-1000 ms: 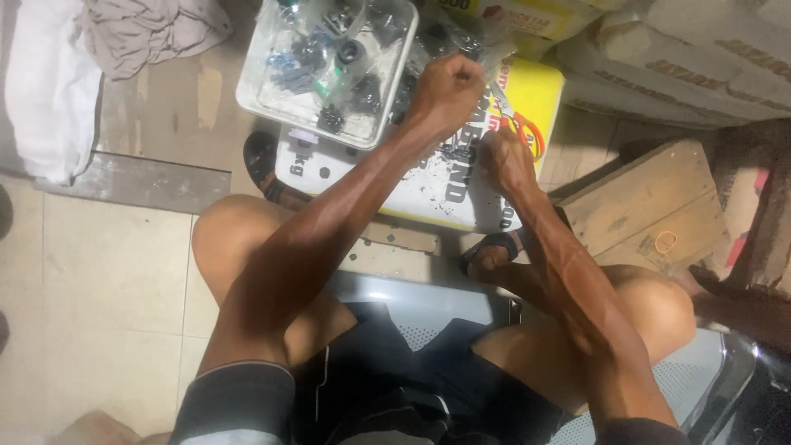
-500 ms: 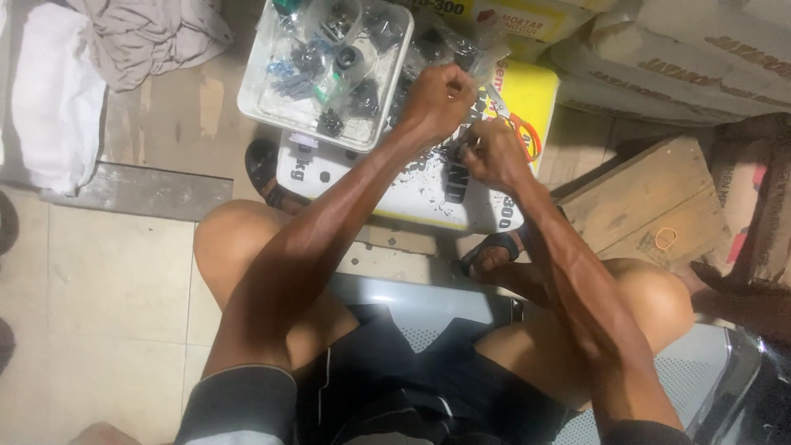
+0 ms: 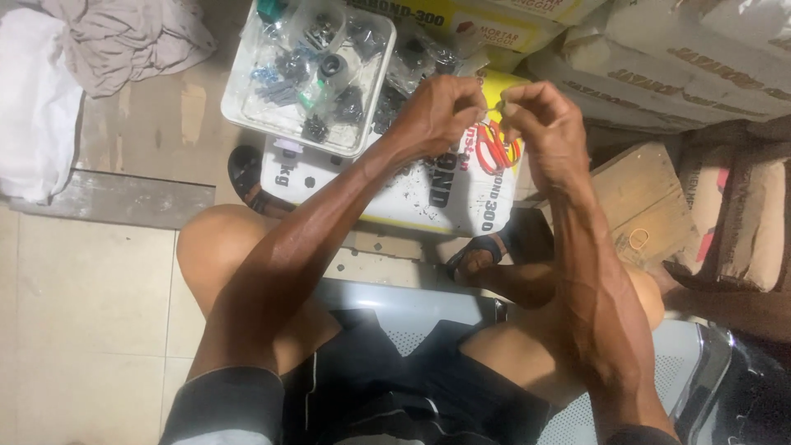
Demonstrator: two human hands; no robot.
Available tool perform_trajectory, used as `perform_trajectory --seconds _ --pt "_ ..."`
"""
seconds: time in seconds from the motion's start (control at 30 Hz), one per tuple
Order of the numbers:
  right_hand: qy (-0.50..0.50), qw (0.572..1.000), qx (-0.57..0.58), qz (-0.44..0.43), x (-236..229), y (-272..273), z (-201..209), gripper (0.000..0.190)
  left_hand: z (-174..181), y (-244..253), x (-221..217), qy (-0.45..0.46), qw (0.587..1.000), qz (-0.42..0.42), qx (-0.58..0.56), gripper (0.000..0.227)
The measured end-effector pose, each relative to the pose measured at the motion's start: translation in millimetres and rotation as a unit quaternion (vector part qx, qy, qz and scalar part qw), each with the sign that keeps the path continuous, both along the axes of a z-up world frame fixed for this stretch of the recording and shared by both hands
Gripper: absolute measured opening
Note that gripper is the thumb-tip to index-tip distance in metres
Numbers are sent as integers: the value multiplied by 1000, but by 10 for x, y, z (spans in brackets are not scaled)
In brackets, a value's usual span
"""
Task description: Sorting small plastic components from a plastic bag into a partitioned storage container.
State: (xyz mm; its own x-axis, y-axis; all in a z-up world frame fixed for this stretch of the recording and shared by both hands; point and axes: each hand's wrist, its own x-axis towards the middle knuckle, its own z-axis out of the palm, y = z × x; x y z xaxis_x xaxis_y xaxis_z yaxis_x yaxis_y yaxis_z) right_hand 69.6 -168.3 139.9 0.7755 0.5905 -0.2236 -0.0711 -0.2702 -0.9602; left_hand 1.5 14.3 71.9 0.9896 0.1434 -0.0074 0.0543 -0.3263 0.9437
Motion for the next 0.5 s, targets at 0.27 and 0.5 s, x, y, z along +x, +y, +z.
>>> perform_trajectory --seconds 0.27,0.5 --pt "-163 983 -46 77 148 -20 -64 14 -352 -141 167 -60 996 52 27 26" --pt "-172 975 -125 73 14 62 -107 5 -470 -283 84 -106 990 85 43 20"
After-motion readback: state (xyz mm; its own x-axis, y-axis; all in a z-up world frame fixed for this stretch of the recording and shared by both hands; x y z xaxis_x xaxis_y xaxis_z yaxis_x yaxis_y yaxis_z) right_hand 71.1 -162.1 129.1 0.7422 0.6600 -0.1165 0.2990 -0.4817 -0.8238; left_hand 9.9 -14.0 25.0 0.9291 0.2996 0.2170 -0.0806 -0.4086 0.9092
